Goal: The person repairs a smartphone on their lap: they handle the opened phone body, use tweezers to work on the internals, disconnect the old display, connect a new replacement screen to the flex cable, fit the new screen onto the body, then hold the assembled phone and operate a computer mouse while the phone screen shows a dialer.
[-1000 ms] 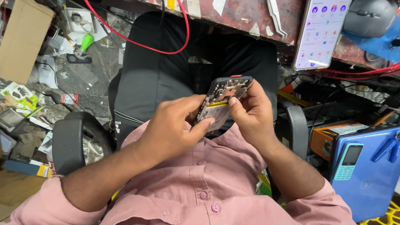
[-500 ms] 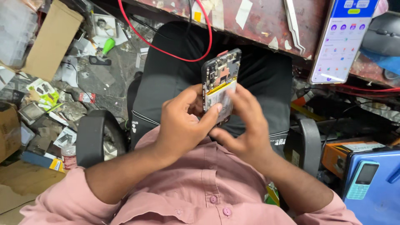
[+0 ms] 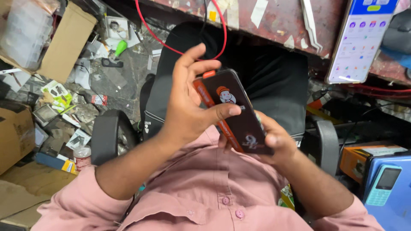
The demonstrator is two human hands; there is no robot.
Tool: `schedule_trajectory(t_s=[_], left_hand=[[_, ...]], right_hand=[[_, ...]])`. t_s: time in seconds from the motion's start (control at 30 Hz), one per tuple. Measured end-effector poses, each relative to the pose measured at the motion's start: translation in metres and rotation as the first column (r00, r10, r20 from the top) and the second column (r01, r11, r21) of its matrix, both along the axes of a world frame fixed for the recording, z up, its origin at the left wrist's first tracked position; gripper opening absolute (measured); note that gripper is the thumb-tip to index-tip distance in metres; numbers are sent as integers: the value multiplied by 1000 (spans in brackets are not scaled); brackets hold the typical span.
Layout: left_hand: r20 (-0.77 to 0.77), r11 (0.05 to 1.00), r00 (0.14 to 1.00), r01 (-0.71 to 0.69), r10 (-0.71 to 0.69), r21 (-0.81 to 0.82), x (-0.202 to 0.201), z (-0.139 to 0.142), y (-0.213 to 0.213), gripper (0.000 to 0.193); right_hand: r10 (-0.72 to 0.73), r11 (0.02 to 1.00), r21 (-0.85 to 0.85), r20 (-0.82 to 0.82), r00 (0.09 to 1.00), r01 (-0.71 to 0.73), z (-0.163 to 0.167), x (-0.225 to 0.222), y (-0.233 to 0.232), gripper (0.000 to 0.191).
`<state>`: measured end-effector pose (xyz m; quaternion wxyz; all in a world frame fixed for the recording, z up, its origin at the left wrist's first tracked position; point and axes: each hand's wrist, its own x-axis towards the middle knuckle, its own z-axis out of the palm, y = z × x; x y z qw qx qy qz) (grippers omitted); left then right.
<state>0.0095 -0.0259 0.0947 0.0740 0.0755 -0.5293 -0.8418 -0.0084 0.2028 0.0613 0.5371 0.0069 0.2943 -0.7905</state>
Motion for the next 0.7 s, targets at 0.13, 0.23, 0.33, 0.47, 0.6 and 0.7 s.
schedule_trajectory(t_s=[0.13, 0.23, 0.33, 0.47, 0.6, 0.7], left_hand=[[126, 975, 988, 109, -85, -195, 8, 0, -6, 45], [57, 963, 995, 89, -77, -256, 14, 0, -9, 40], [97, 952, 992, 111, -87, -285, 15, 0, -8, 33], [65, 880, 994, 107, -86, -463, 15, 1, -7, 31], [99, 905, 989, 141, -109, -402, 12, 4, -10, 32], [210, 924, 945, 299, -251, -237, 5, 5, -21, 26]], right_hand=[[56, 998, 17, 110, 992, -58, -4, -1, 2, 100], [41, 997, 71, -41, 998, -38, -15, 2, 7, 83], [82, 963, 268, -414, 907, 35, -27, 3, 15, 56], [148, 905, 409, -553, 820, 113, -34, 5, 19, 36], [168, 886, 446, -563, 810, 126, -19, 1, 9, 28], [429, 738, 613, -749, 505, 283, 3, -6, -3, 23]])
